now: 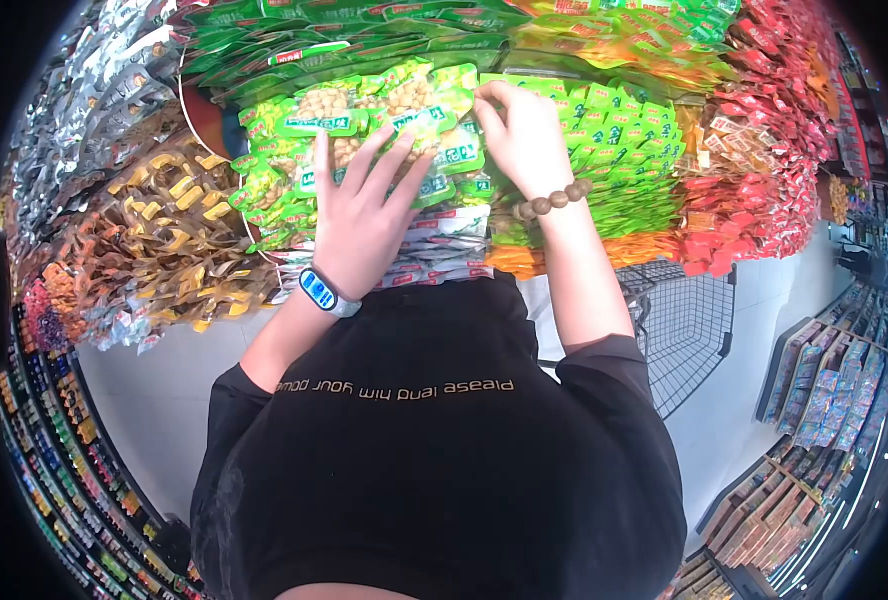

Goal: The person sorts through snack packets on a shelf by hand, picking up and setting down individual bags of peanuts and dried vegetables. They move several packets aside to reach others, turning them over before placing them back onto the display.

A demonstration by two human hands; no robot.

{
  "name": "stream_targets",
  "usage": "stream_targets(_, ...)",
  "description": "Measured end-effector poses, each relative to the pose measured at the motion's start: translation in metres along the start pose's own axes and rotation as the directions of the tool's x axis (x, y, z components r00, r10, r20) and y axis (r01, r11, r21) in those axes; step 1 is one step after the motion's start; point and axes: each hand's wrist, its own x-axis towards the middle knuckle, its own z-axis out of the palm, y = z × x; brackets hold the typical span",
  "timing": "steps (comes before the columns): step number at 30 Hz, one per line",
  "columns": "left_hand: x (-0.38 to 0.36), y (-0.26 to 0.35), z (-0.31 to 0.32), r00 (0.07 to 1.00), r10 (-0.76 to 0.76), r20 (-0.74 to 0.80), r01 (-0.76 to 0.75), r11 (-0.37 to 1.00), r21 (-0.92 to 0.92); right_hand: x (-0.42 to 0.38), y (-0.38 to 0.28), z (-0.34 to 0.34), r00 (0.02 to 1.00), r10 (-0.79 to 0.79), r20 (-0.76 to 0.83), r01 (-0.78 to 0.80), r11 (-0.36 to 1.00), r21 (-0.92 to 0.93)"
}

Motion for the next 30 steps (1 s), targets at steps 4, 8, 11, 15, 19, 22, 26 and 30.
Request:
stream_targets(4, -0.004, -0.004, -0.004, 0.999, -0.042, 0.018, 0.043, 0.999, -0.017, 0.001, -0.009, -0.010, 1.000, 0.009, 0.004, -0.009, 0.999, 0.042)
stream_targets(8, -0.003, -0.005, -0.002, 0.999, -0.047, -0.014, 0.046, 0.998, -0.031, -0.002, 0.002, -0.004, 0.988, 0.147, 0.051, -0.155, 0.952, 0.264)
stream_targets(11, -0.003, -0.004, -0.002, 0.998, -0.056, -0.020, 0.055, 0.997, -0.049, -0.006, -0.001, 0.001, 0.994, 0.099, 0.054, -0.108, 0.971, 0.211)
stream_targets(15, -0.002, -0.004, -0.006, 0.999, -0.052, -0.005, 0.051, 0.996, -0.076, 0.003, 0.015, 0.007, 0.973, 0.223, 0.065, -0.232, 0.916, 0.327)
stream_targets(19, 0.000, -0.007, -0.010, 0.999, -0.046, -0.001, 0.046, 0.995, -0.090, 0.008, 0.015, 0.006, 0.962, 0.272, 0.037, -0.257, 0.845, 0.469)
stream_targets(22, 0.003, -0.007, -0.009, 0.999, -0.036, 0.000, 0.036, 0.995, -0.091, 0.009, 0.027, -0.007, 0.968, 0.247, -0.044, -0.213, 0.902, 0.376)
stream_targets(26, 0.007, -0.008, -0.009, 0.999, -0.031, 0.019, 0.033, 0.996, -0.084, 0.002, 0.027, -0.039, 0.924, 0.323, -0.205, -0.187, 0.849, 0.494)
stream_targets(30, 0.010, -0.007, -0.007, 1.000, -0.018, 0.002, 0.019, 0.996, -0.090, -0.013, 0.033, -0.054, 0.923, 0.341, -0.181, -0.158, 0.762, 0.628)
